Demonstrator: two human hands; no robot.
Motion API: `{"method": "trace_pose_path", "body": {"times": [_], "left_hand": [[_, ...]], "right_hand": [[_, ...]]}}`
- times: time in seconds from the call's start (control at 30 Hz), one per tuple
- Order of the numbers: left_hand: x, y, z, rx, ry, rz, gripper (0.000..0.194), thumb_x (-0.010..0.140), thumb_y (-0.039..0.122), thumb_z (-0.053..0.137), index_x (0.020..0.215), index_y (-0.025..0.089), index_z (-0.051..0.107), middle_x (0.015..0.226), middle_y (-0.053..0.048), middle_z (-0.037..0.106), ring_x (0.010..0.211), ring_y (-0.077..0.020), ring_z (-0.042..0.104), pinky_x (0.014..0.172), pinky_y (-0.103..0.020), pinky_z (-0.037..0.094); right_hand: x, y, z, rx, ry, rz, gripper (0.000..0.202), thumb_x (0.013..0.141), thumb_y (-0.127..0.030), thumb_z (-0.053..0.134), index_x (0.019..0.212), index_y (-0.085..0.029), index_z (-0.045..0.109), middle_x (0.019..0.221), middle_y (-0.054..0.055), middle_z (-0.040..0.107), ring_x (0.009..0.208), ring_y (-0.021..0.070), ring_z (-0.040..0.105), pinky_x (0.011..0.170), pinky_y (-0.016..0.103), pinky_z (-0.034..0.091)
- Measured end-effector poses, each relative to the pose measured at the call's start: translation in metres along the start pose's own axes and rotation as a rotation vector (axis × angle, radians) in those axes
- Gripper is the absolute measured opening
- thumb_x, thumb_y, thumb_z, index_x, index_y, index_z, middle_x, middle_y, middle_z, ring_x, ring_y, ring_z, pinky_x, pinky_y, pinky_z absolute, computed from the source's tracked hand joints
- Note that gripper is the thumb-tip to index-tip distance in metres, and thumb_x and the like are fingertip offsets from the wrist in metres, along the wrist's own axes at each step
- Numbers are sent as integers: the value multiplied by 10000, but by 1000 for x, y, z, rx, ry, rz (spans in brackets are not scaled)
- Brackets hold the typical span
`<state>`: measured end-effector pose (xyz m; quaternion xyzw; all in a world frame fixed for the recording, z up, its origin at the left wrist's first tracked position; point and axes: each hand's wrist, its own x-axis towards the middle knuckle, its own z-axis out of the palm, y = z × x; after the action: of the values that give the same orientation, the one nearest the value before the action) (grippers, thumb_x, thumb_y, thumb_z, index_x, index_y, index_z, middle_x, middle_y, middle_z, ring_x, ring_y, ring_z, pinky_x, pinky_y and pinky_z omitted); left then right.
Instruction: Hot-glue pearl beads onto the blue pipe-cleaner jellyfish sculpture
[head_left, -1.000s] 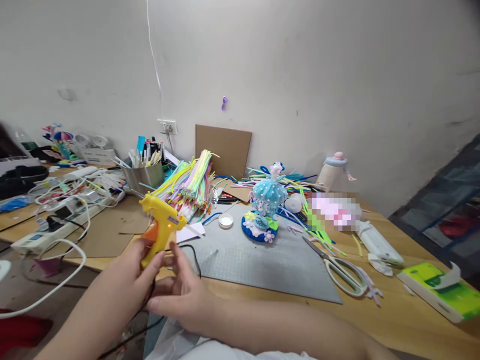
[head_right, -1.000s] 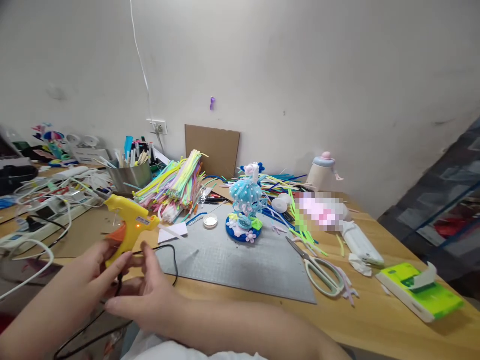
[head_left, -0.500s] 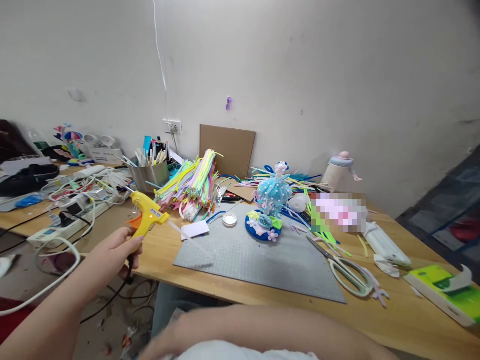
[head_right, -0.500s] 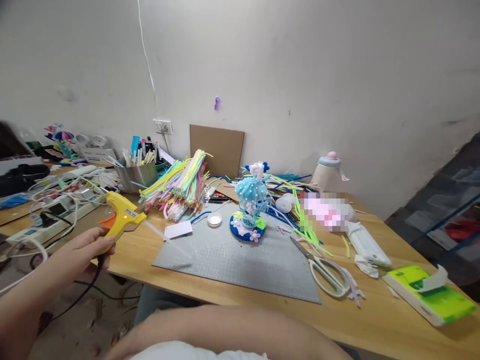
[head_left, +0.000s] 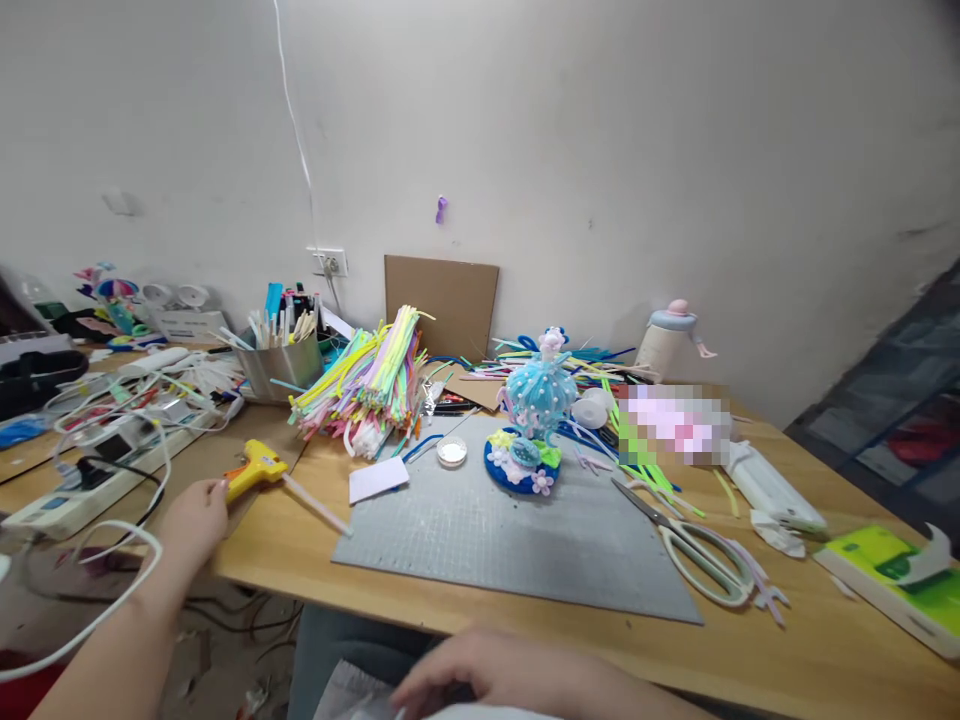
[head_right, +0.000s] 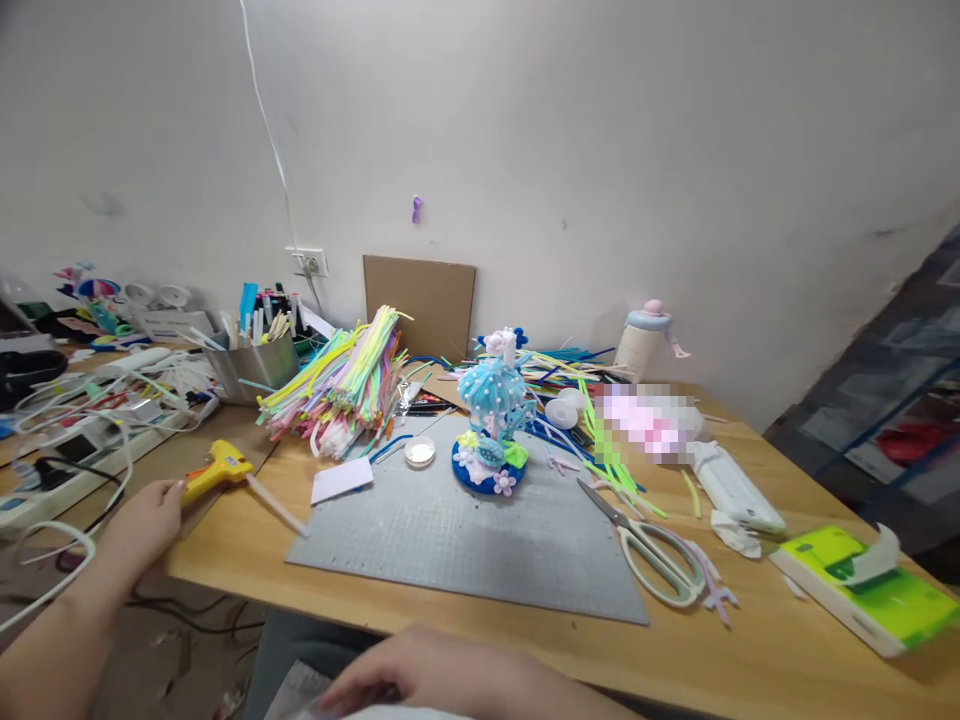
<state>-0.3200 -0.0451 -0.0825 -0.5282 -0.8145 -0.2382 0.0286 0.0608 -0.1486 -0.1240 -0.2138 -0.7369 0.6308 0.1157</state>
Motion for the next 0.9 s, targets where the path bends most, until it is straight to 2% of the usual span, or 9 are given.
{"method": "trace_pose_path", "body": {"times": [0.1, 0.2, 0.27, 0.33, 0.37, 0.47, 0.6, 0.7, 0.9], "left_hand": [[12, 2, 2, 114, -39, -30, 211, 803, 344, 352, 710, 213, 489, 715, -69, 667, 808, -269, 612, 712, -333, 454], [5, 13, 5, 228, 2, -34, 300, 830, 370, 295, 818, 182, 529, 886, -175, 667, 982, -357, 568, 809, -453, 437], [-11, 30, 10, 298, 218, 74, 413, 867, 410, 234, 985, 139, 521, 1082, -235, 608, 1125, -360, 493, 898, -477, 402], [-31, 60, 18, 193, 359, 195, 411, 875, 447, 272, 1081, 168, 493, 1125, -192, 591, 1138, -322, 491, 955, -468, 377], [-40, 79, 23, 106, 305, 313, 391, 873, 446, 306, 1071, 170, 501, 1096, -175, 601, 1105, -300, 516, 965, -435, 380], [-58, 145, 44, -87, -48, 650, 448, 836, 429, 444, 1185, 151, 486, 1217, -164, 563, 1165, -286, 491, 998, -410, 363], [-58, 219, 76, -83, -343, 753, 575, 747, 341, 597, 1275, 153, 468, 1308, -139, 531, 1217, -281, 462, 1013, -391, 344], [-52, 244, 93, -37, -394, 718, 569, 705, 316, 650, 1236, 158, 523, 1272, -139, 566, 1193, -302, 483, 986, -416, 349], [-41, 259, 103, -62, -417, 722, 527, 711, 291, 653, 1222, 218, 545, 1269, -91, 589, 1205, -269, 487, 986, -398, 332]], "right_hand": [[-42, -13, -12, -1, 79, 3, 369, 812, -400, 622, 1167, -304, 657, 1154, 27, 704, 1059, 241, 651, 909, 304, 469], [-85, -18, -23, 52, 326, 154, 300, 837, -314, 583, 1121, -295, 679, 1077, 24, 732, 1013, 206, 666, 883, 290, 484], [-108, -16, -34, 90, 531, 208, 309, 833, -285, 567, 1127, -277, 661, 1074, 42, 724, 1002, 207, 664, 876, 314, 495], [-123, -14, -53, -12, 693, 271, 297, 831, -315, 568, 1109, -273, 664, 1084, 54, 716, 1018, 220, 651, 922, 354, 474], [-127, -13, -66, -82, 772, 323, 308, 832, -346, 563, 1115, -277, 661, 1100, 58, 711, 1035, 231, 644, 929, 370, 471], [-129, -14, -113, -384, 915, 433, 350, 835, -381, 525, 1139, -267, 657, 1106, 69, 713, 1010, 264, 654, 872, 390, 498], [-115, -6, -162, -657, 1100, 566, 320, 753, -383, 614, 996, -209, 729, 1101, 141, 711, 1053, 371, 617, 892, 486, 444], [-105, 9, -175, -661, 1174, 554, 355, 804, -365, 533, 1059, -179, 695, 1087, 149, 711, 987, 332, 651, 838, 451, 476], [-98, 31, -177, -594, 1232, 440, 341, 820, -331, 485, 1056, -165, 668, 1075, 110, 714, 875, 246, 677, 783, 377, 509]]}}
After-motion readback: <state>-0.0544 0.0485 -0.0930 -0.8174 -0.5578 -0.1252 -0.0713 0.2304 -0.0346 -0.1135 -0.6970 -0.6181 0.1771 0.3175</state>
